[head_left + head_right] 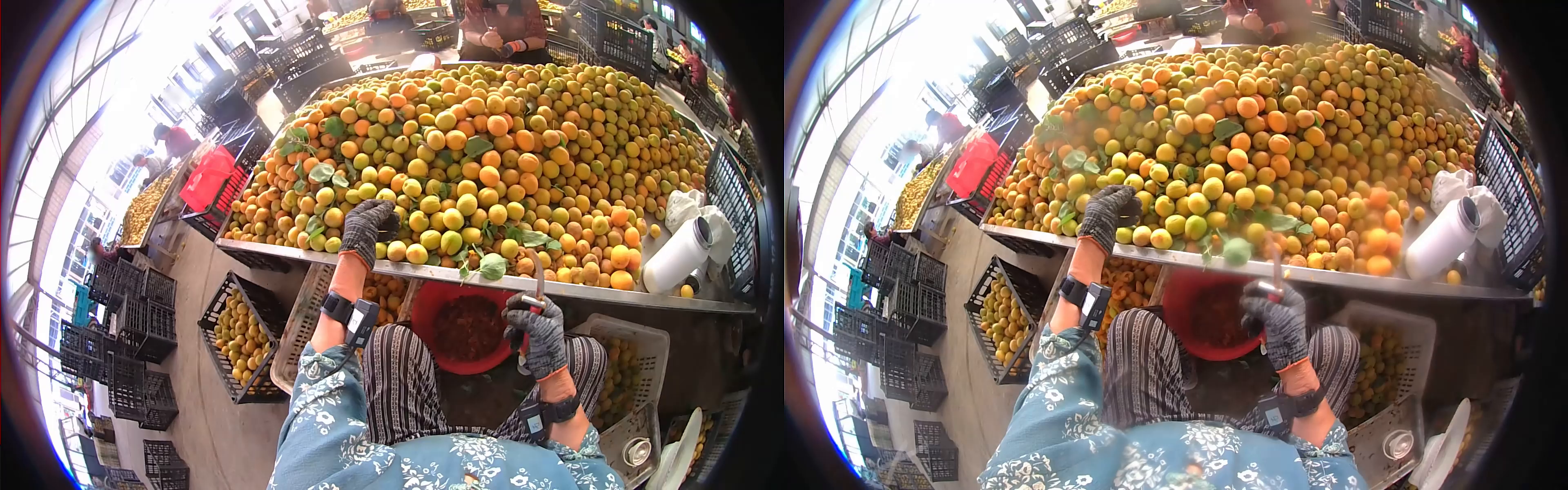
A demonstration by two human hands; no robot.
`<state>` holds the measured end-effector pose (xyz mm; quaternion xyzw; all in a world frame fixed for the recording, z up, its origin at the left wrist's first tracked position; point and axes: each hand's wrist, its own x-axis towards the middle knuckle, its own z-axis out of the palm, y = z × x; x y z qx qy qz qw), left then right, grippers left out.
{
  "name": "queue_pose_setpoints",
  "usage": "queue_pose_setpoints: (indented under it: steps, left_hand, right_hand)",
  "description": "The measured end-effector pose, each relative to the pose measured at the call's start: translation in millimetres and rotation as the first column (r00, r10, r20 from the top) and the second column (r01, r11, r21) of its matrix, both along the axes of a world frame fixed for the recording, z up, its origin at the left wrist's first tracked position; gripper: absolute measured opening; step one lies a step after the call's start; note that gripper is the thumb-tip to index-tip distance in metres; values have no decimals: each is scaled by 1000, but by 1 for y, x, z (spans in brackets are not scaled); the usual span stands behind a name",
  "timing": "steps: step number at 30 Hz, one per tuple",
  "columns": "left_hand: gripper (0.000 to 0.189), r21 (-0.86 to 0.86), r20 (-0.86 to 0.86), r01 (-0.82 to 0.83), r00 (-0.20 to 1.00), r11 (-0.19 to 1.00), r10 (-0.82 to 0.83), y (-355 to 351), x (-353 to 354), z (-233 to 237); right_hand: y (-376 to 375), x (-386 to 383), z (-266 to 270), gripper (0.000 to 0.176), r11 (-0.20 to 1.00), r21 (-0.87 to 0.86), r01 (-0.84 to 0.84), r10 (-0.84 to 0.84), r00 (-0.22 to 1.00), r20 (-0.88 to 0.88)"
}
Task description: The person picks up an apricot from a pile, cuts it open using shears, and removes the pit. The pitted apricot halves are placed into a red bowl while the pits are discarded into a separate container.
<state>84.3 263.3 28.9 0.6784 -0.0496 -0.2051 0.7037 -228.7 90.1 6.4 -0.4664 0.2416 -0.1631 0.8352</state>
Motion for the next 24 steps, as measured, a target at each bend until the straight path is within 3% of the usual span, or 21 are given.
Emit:
queue_pose_setpoints:
  steps: [5,6,10,14,16,17,18,19,21,22,23,24]
  left_hand:
    - [18,-79,94,106,991,991,-98,-36,3,-12]
    - [13,-10,31,99,995,995,-99,-46,1,-6]
    - [19,10,304,198,933,980,-191,-89,7,-11]
    - [26,42,435,250,867,967,-243,-144,8,-24]
    - [43,346,578,136,749,928,-325,-169,10,-27]
    - [53,537,705,-56,577,842,-412,-179,16,-30]
    - [59,559,730,-112,537,822,-423,-192,23,-43]
    - [65,670,688,-231,551,706,-472,-198,8,-35]
    - [76,816,546,-205,582,541,-603,-220,31,-53]
    - [77,752,656,-373,507,544,-559,-223,26,-60]
    - [60,579,797,-594,267,559,-541,-224,15,-66]
    - [60,598,784,-579,278,554,-556,-223,9,-68]
  right_hand:
    - [-25,14,0,19,997,57,47,-49,998,26]
    - [-28,14,-7,19,996,47,72,-72,997,1]
    - [-31,2,-36,22,976,216,22,-30,999,32]
    - [-35,-3,-36,23,989,149,-12,11,1000,9]
    - [-43,-6,-33,23,994,109,-26,27,1000,-4]
    - [-45,-9,-32,24,996,72,-49,50,999,-20]
    - [-46,-7,-36,22,999,40,32,-32,999,1]
    - [-45,-7,-41,21,994,14,111,-111,994,5]
    - [-55,-14,-32,23,991,106,83,-76,994,-74]
    - [-57,-17,-35,24,986,141,89,-80,994,-71]
    - [-60,-19,-37,25,981,169,98,-90,994,-58]
    - [-61,-20,-36,28,991,103,88,-79,993,-93]
